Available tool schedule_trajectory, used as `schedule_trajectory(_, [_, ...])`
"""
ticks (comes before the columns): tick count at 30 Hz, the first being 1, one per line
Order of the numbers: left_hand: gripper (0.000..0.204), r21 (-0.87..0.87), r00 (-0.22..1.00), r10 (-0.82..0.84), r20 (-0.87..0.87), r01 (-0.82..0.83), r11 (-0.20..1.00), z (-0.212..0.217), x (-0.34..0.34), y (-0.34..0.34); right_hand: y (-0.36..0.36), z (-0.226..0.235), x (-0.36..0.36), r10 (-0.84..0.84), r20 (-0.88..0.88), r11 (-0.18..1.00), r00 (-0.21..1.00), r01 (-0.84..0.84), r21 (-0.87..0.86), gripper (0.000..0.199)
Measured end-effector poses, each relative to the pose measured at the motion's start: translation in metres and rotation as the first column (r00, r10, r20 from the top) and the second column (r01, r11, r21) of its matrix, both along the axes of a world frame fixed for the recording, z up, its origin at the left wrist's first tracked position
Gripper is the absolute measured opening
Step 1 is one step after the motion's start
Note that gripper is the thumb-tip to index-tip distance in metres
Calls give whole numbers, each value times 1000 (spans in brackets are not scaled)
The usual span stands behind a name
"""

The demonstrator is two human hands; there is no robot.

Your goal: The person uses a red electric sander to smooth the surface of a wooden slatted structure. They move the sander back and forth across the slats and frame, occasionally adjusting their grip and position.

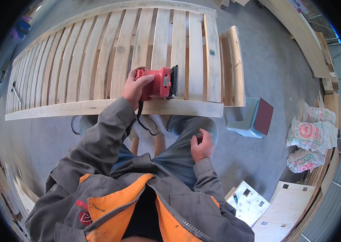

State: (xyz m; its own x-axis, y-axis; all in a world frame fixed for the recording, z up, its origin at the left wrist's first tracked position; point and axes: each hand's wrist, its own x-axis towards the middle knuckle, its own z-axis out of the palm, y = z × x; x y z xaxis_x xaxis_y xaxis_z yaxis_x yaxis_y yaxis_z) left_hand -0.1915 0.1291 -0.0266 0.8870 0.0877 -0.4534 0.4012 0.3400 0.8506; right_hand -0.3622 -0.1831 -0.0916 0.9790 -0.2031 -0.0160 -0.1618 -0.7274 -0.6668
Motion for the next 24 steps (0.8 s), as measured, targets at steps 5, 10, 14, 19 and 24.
schedule_trajectory(5, [77,-21,1000,17,26,-16,1000,-9,19,4,2,-1,2,9,-18,1000,1000,-9,-1,40])
schedule_trajectory(10, [77,-124,999,41,1,-40,991,-12,35,-14,6,4,8,6,-5,1000,1000,-6,-9,40])
schedule_trajectory(14, [77,-268,996,61,68,-40,963,7,22,-42,-4,1,3,-63,45,992,997,57,114,40])
schedule_trajectory(19, [73,-209,981,15,196,27,978,60,38,-39,-15,0,-1,-87,-38,981,996,92,172,41])
schedule_trajectory(24, [70,-119,990,21,136,-4,993,32,28,-13,-9,3,1,-72,14,991,997,70,113,39])
